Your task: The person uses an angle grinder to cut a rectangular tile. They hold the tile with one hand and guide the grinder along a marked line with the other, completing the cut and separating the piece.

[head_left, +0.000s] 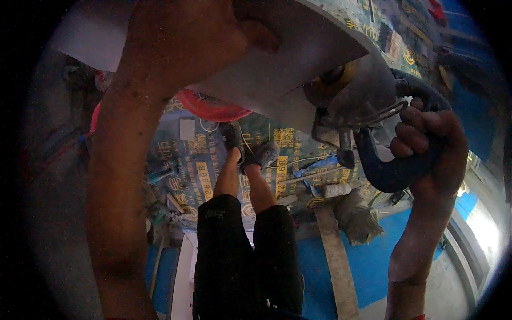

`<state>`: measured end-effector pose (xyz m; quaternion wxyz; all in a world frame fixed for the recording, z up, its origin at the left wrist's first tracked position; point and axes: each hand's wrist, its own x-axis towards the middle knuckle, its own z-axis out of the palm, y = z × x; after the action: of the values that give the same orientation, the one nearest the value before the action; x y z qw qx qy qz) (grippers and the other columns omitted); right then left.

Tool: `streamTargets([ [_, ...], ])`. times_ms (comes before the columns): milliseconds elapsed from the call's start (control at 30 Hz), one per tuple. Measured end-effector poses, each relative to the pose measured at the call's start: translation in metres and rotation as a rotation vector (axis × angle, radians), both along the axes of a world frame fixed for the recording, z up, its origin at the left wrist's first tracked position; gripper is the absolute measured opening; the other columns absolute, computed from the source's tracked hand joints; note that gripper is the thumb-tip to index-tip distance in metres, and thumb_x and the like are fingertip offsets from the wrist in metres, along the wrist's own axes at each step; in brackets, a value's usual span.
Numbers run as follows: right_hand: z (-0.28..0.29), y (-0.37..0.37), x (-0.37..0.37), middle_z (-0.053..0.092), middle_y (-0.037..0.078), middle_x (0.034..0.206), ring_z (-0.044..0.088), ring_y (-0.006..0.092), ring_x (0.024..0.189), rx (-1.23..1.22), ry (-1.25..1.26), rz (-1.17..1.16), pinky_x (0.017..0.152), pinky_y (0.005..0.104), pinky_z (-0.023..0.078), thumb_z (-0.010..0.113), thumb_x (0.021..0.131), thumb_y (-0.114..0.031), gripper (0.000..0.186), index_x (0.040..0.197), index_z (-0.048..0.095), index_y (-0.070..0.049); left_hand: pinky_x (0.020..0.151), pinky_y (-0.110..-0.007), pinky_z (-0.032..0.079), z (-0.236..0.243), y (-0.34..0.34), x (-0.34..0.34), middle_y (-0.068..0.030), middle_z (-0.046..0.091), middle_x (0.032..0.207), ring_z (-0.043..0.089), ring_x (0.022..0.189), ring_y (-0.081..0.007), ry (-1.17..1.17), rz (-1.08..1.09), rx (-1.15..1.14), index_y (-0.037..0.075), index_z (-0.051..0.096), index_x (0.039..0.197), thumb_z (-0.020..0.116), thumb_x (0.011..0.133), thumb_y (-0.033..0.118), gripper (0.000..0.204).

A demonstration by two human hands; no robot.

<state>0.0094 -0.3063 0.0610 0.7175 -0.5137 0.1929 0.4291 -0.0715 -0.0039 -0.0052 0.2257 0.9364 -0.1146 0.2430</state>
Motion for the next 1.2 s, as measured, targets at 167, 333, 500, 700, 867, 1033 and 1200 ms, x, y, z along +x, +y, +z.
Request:
streamTargets([
  [167,-0.001,0.0,-0.002,0.044,0.0,0.071,0.045,0.0105,0.057,0.007,-0.011,0.018,0.054,0.0305,0.042,0.054,0.086,-0.011,0.018,0.101,0.054,-0.001,0.061,-0.039,0.043,0.002,-0.002,-0.002,-0.013,0.057,0.074,0.059,0.067,-0.0304,0.022,0.079,0.105,0.004,0.054,0.08,0.085,0.062,0.019,0.038],
  [333,-0.004,-0.006,0.001,0.041,-0.001,0.073,0.043,0.0082,0.059,0.048,-0.018,0.061,0.054,0.0286,0.04,0.054,0.088,-0.011,0.022,0.107,0.052,0.0,0.062,-0.039,0.043,0.014,-0.026,-0.006,-0.0133,0.057,0.075,0.06,0.069,-0.0308,0.142,0.284,0.093,0.005,0.055,0.08,0.085,0.061,0.02,0.039],
  [500,-0.001,-0.001,-0.001,0.046,0.001,0.07,0.047,0.0116,0.056,-0.015,-0.03,0.024,0.054,0.0315,0.042,0.055,0.086,-0.013,0.018,0.099,0.056,-0.001,0.062,-0.039,0.042,0.019,-0.008,-0.006,-0.0132,0.057,0.074,0.06,0.068,-0.029,0.171,0.089,0.004,0.005,0.052,0.078,0.085,0.062,0.019,0.039],
  [700,-0.002,0.0,0.003,0.047,0.001,0.072,0.047,0.0115,0.057,-0.01,-0.017,0.043,0.055,0.0314,0.043,0.055,0.086,-0.012,0.018,0.099,0.055,-0.001,0.059,-0.04,0.042,0.022,-0.015,-0.008,-0.014,0.056,0.071,0.059,0.065,-0.0289,0.053,0.036,-0.02,0.005,0.051,0.077,0.084,0.064,0.017,0.037],
  [867,-0.001,-0.001,0.003,0.046,0.0,0.072,0.047,0.0113,0.057,-0.027,-0.027,0.041,0.055,0.0311,0.042,0.055,0.086,-0.013,0.018,0.1,0.055,-0.002,0.059,-0.039,0.043,0.026,-0.009,-0.003,-0.0145,0.057,0.07,0.059,0.063,-0.0292,0.2,0.073,-0.041,0.004,0.052,0.077,0.082,0.068,0.019,0.035],
  [1033,-0.001,-0.009,0.001,0.045,0.0,0.072,0.045,0.0108,0.058,-0.021,-0.022,0.013,0.055,0.0301,0.042,0.056,0.086,-0.015,0.02,0.101,0.054,-0.003,0.069,-0.042,0.046,0.016,-0.011,-0.002,-0.0155,0.061,0.081,0.061,0.075,-0.0326,0.192,0.107,-0.008,0.004,0.057,0.086,0.084,0.067,0.026,0.039],
  [1200,0.024,-0.049,0.005,0.045,0.001,0.077,0.043,0.0099,0.059,0.01,-0.073,-0.024,0.055,0.0296,0.041,0.054,0.087,-0.013,0.03,0.113,0.05,0.001,0.08,-0.045,0.048,0.002,-0.005,-0.011,-0.0166,0.065,0.094,0.062,0.09,-0.0368,0.078,0.185,0.236,0.004,0.062,0.096,0.086,0.065,0.033,0.049],
])
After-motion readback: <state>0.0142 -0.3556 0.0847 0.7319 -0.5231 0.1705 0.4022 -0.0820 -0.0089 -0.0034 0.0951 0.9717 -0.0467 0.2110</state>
